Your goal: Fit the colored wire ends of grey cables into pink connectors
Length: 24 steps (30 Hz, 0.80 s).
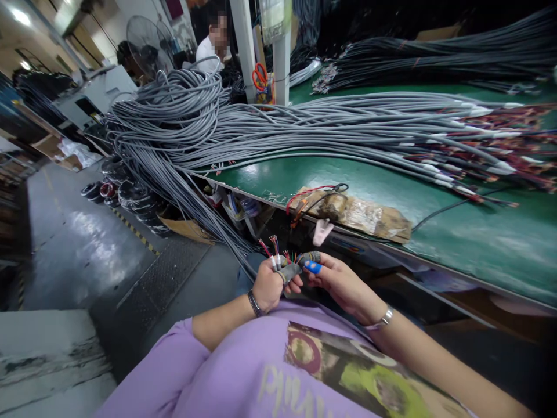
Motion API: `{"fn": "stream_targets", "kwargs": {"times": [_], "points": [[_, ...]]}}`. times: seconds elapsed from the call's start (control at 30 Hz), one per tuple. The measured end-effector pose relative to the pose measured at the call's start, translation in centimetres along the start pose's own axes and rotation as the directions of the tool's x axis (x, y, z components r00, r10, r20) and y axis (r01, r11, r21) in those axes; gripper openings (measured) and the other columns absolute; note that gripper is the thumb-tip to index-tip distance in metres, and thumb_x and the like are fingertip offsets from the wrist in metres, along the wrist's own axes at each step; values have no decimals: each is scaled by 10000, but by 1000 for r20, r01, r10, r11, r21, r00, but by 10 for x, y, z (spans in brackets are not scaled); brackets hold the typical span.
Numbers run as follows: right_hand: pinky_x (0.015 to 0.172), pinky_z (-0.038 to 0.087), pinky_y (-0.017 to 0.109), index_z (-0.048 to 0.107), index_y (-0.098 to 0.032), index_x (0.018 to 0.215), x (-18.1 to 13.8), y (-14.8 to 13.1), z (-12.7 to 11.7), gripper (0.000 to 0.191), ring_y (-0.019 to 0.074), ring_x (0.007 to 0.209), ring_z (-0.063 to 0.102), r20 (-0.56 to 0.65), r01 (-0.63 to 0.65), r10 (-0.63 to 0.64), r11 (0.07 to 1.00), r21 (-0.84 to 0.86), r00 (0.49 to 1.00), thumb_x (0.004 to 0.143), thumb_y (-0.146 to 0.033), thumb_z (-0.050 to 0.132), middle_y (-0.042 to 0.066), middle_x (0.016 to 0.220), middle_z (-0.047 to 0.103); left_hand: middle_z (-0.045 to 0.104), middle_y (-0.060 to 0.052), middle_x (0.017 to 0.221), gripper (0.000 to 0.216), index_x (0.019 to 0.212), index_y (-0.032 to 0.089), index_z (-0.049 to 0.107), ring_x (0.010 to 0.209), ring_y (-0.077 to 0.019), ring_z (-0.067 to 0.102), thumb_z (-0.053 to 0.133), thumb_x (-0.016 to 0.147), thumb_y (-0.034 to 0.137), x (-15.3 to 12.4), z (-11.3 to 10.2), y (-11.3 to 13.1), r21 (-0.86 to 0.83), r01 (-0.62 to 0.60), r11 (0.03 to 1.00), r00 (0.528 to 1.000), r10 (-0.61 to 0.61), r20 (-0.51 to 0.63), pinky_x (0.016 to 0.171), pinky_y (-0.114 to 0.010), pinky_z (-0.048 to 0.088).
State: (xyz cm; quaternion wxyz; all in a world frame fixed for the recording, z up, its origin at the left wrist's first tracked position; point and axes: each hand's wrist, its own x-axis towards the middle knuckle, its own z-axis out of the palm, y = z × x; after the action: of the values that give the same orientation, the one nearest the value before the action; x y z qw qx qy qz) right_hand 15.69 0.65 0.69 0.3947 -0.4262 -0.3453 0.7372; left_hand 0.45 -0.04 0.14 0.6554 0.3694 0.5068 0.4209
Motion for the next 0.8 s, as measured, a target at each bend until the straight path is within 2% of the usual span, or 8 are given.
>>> {"fn": "stream_targets", "kwargs": {"times": [0.27,0.43,0.6,0.8], "points": [[552,347,261,606,-165,690,6,2,5,332,100,538,424,-93,64,-74,992,-109,993,601,-429,787,-24,568,541,602,-3,495,366,639,145,535,364,-82,521,726,656,457,-1,1,0,-12,-7,1000,1000,7,-2,337,-166,294],[540,338,251,587,-165,655,4,6,1,300,99,538,426,-93,75,-84,993,-88,992,627,-405,766,-23,565,534,599,-5,486,374,630,143,529,366,-85,524,734,644,455,-1,0,0,-25,-13,1000,1000,13,-6,335,-164,292],[549,353,255,623,-172,798,2,1,4,350,107,538,456,-41,52,-55,996,-67,998,654,-458,764,-16,587,570,590,0,473,376,619,143,521,361,-85,522,733,642,452,-2,2,2,-30,-10,1000,1000,10,7,332,-162,291],[559,356,271,623,-170,692,3,-3,10,365,111,540,450,-79,76,-83,993,-86,993,592,-476,795,-7,578,581,607,-6,494,361,635,141,532,361,-87,528,730,647,443,-2,1,2,-28,-7,1000,1000,7,4,327,-164,294]]}}
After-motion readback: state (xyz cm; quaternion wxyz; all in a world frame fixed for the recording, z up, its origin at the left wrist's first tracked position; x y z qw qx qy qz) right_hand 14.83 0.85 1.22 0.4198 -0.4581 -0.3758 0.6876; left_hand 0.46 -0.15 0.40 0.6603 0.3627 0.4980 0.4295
